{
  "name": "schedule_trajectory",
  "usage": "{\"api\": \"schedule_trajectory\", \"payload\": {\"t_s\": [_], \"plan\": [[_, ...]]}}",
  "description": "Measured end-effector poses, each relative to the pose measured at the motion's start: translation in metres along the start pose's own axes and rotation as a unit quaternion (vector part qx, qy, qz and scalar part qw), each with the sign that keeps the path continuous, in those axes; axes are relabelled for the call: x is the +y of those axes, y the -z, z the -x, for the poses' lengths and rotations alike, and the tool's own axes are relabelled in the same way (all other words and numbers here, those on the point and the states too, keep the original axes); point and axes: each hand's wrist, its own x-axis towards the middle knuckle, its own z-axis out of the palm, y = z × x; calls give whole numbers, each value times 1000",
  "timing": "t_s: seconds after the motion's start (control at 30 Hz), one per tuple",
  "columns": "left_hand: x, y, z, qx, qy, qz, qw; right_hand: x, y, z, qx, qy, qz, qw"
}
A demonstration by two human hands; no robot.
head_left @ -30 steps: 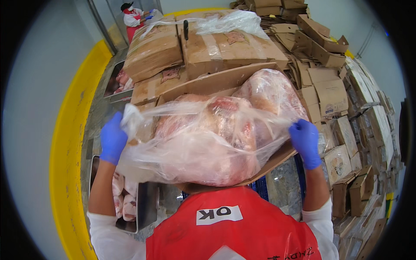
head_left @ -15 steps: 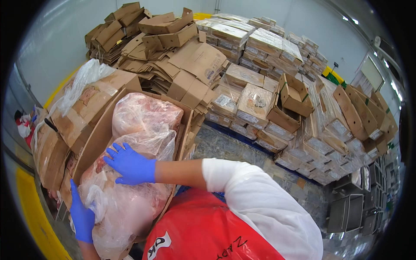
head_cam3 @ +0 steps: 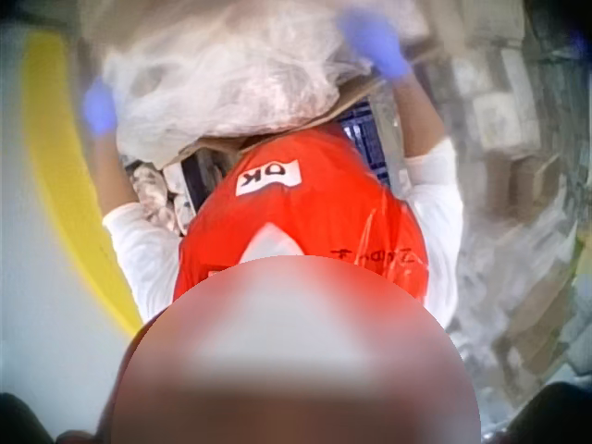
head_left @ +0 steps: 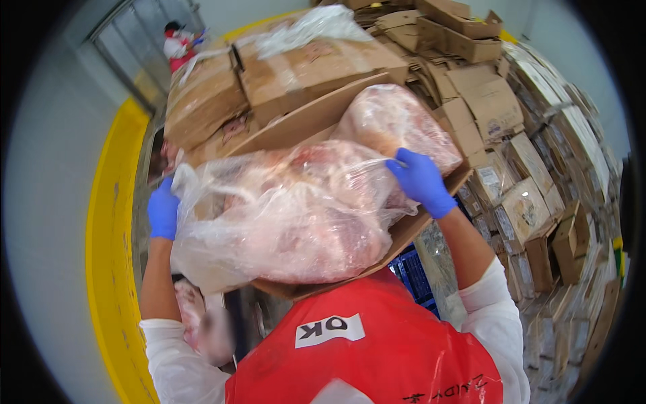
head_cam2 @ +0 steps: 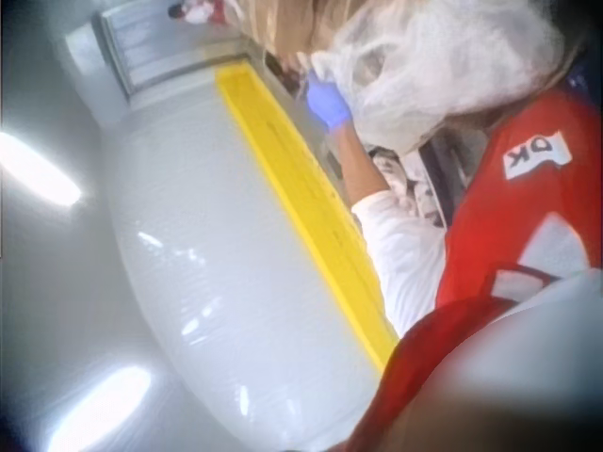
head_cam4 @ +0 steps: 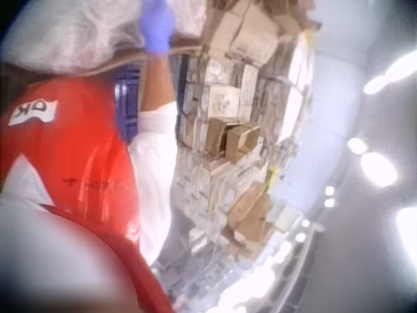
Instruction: The person is cutting a large piece of raw meat on a wooden board. They use a knife to slice the meat into smaller portions and place them into a metal tray. The person is wearing blue gloves and a red apron.
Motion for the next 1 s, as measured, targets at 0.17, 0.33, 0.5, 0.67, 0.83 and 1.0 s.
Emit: {"api": "schedule_trajectory", "payload": {"t_s": [0.17, 0.33, 0.5, 0.67, 0.83, 1.0], "plan": [[24, 46, 71, 24, 9, 180, 983, 9, -5, 10, 77, 85, 70, 991], [112, 112, 137, -158, -108, 315, 929, -91, 11, 56, -60, 270, 48, 960], [167, 71, 195, -193, -214, 74, 955, -70, -25, 88, -251, 382, 25, 889], [160, 65, 224, -310, -198, 104, 924, -64, -11, 114, -373, 60, -191, 906], [154, 44, 228, -106, -280, 200, 933, -86, -10, 112, -325, 155, -83, 929], [155, 16, 241, -126, -210, 232, 941, -85, -41, 108, -220, 379, -163, 884]]}}
